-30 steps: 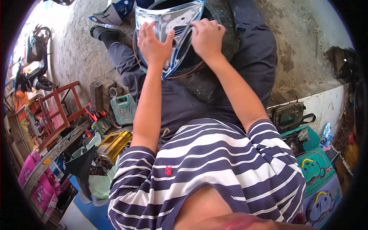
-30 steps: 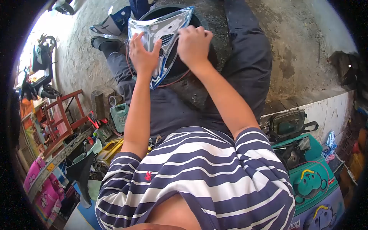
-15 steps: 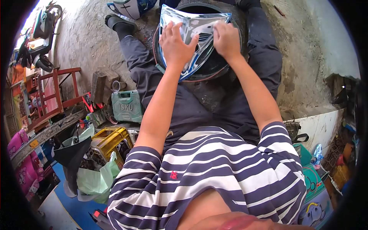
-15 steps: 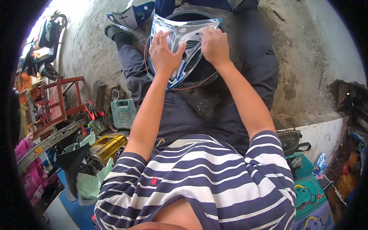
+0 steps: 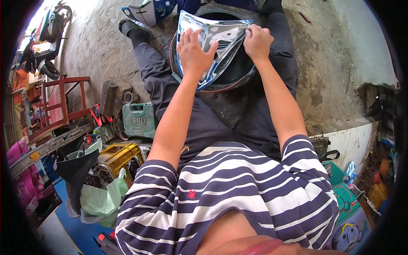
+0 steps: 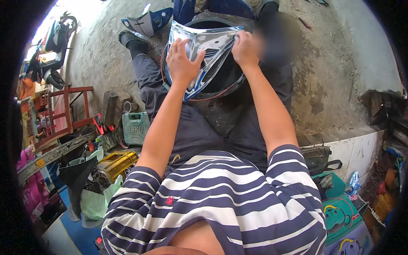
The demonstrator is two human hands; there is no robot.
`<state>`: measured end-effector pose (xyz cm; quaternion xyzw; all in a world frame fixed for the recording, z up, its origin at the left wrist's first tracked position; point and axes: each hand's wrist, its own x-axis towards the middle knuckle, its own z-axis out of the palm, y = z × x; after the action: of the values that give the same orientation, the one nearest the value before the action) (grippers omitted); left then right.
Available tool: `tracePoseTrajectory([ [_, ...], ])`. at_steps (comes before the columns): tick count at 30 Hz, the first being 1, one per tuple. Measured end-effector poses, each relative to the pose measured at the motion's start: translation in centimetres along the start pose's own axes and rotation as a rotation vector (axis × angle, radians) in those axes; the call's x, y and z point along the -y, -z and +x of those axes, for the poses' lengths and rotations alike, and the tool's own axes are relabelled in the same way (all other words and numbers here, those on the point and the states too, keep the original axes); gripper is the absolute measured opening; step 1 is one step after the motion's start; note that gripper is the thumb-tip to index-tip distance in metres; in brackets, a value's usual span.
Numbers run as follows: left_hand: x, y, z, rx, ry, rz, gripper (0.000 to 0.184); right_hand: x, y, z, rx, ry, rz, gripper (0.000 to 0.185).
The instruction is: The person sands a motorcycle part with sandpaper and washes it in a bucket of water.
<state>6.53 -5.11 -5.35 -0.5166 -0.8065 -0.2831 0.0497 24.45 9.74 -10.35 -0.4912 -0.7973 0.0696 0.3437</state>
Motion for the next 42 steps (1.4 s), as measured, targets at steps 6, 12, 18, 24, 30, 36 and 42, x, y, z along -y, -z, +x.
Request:
tracePoseTrajectory([
  [6,0.1,0.1,-0.1,-0.021,-0.006,-0.006,0.068,-0.1,0.3,0.3,0.007,0.089,0.116,0.010],
  [12,0.0,0.2,-0.1,-0.005,0.010,-0.015,0.067,0.0,1.0,0.1,0.041,0.250,0.217,0.010],
  [18,0.4,-0.1,0.0,-0.019,0.001,-0.028,0.068,0.7,0.9,-0.3,0.030,0.337,0.200,0.010],
  [24,0.2,0.0,-0.1,-0.019,0.002,-0.008,0.066,0.1,0.3,0.1,-0.011,0.168,0.159,0.009],
  [30,0.1,0.2,0.0,-0.012,0.004,-0.013,0.066,0.2,0.7,0.3,0.010,0.152,0.186,0.007],
  [36,0.2,0.0,-0.1,-0.027,-0.002,-0.029,0.066,0.1,0.6,0.3,0.041,0.231,0.232,0.007],
  [42,0.2,0.0,0.0,-0.041,-0.001,-0.028,0.065,0.1,0.3,0.7,0.032,0.188,0.259,0.006],
])
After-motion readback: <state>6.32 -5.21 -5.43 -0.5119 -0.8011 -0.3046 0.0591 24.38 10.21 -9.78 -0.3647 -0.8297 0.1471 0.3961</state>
